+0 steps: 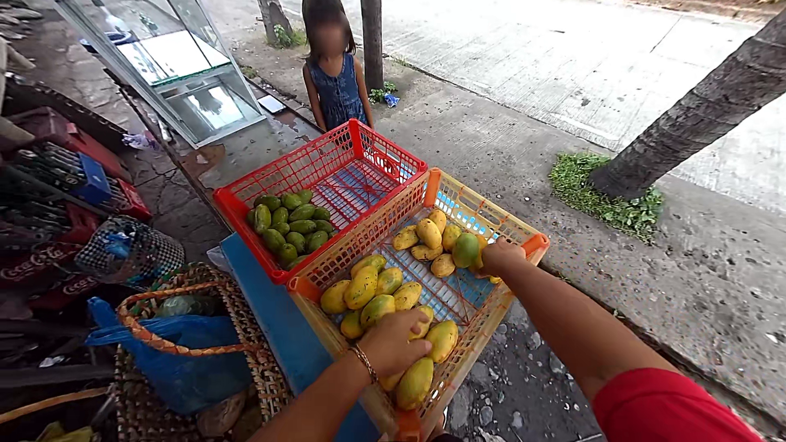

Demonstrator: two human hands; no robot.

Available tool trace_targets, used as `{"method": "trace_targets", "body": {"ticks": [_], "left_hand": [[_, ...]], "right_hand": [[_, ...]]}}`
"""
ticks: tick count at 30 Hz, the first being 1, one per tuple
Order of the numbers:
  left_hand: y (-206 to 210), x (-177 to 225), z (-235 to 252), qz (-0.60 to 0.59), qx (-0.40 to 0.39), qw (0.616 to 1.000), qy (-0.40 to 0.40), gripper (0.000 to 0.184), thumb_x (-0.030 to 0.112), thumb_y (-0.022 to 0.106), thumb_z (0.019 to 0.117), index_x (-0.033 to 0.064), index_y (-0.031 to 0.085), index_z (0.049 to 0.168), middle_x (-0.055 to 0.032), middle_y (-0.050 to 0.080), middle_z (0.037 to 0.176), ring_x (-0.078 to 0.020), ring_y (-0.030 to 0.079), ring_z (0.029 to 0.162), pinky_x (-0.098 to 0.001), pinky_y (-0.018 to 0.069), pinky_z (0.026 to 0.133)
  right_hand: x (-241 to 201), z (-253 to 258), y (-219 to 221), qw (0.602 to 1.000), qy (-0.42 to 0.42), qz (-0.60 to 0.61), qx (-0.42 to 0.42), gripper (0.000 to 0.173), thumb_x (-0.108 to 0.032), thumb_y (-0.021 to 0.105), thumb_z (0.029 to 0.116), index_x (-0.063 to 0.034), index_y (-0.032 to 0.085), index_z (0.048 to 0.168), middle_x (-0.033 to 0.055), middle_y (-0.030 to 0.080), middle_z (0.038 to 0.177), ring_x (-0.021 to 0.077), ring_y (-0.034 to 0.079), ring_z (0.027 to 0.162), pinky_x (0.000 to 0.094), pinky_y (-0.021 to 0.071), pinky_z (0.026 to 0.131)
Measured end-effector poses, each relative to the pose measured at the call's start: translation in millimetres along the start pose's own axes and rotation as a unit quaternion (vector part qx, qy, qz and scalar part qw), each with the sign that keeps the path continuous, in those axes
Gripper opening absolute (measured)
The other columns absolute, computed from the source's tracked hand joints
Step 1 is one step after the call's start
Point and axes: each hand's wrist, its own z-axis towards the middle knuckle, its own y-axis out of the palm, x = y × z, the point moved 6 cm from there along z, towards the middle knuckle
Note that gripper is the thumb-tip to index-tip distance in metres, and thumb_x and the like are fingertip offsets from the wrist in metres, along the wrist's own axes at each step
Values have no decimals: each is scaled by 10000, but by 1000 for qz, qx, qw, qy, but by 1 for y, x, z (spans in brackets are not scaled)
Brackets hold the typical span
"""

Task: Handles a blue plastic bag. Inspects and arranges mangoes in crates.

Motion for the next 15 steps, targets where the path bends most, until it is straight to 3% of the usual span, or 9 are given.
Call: {"method": "trace_targets", "body": {"ticks": [3, 5, 9, 12, 13, 15], "left_hand": [[-31, -4, -9, -57, 79, 995, -5, 429, 252, 568, 1047, 104, 540, 1448, -116, 645, 1317, -207, 687, 956, -393, 554, 882], [-44, -18, -14, -121, 129, 984, -6, 397, 234, 583, 1034, 98, 567, 1407, -94, 666, 1265, -166, 692, 909, -350, 571, 841], [-49, -40, -29, -314, 163, 935, -23, 314, 139, 591, 1035, 46, 587, 1335, -104, 693, 1127, -170, 714, 824, -309, 608, 731], [-42, -35, -29, -443, 131, 886, -34, 334, 165, 488, 1088, 55, 522, 1402, -149, 676, 1191, -268, 730, 884, -402, 627, 724], [-37, -30, -26, -462, 101, 880, -27, 390, 212, 459, 1100, 73, 461, 1465, -165, 637, 1286, -306, 723, 973, -444, 630, 768], [-25, -21, -18, -488, 29, 872, -3, 488, 296, 428, 1106, 93, 352, 1543, -181, 548, 1409, -337, 678, 1108, -485, 609, 853]], "right_hand": [[-5, 11, 4, 999, -29, -22, -14, 550, -295, 797, 873, 112, 644, 1211, 323, 555, 1379, 483, 481, 1355, 661, 422, 1049], [-4, 12, -6, 999, -42, -24, -11, 467, -218, 795, 861, 115, 663, 1161, 306, 613, 1309, 470, 548, 1293, 657, 418, 1051], [8, -12, -44, 997, -59, 16, 48, 340, -193, 827, 807, 79, 690, 958, 290, 672, 1104, 478, 631, 1115, 693, 491, 884], [-19, -61, -56, 969, -221, 65, 92, 478, -120, 852, 758, 38, 652, 1162, 240, 674, 1085, 434, 646, 1065, 638, 517, 893], [-38, -83, -54, 945, -302, 88, 95, 490, -91, 856, 746, 18, 666, 1184, 211, 689, 1076, 396, 668, 1023, 604, 542, 879], [-77, -126, -45, 885, -442, 143, 41, 508, -5, 823, 770, -28, 668, 1253, 174, 672, 1195, 334, 661, 1062, 542, 547, 930]]}}
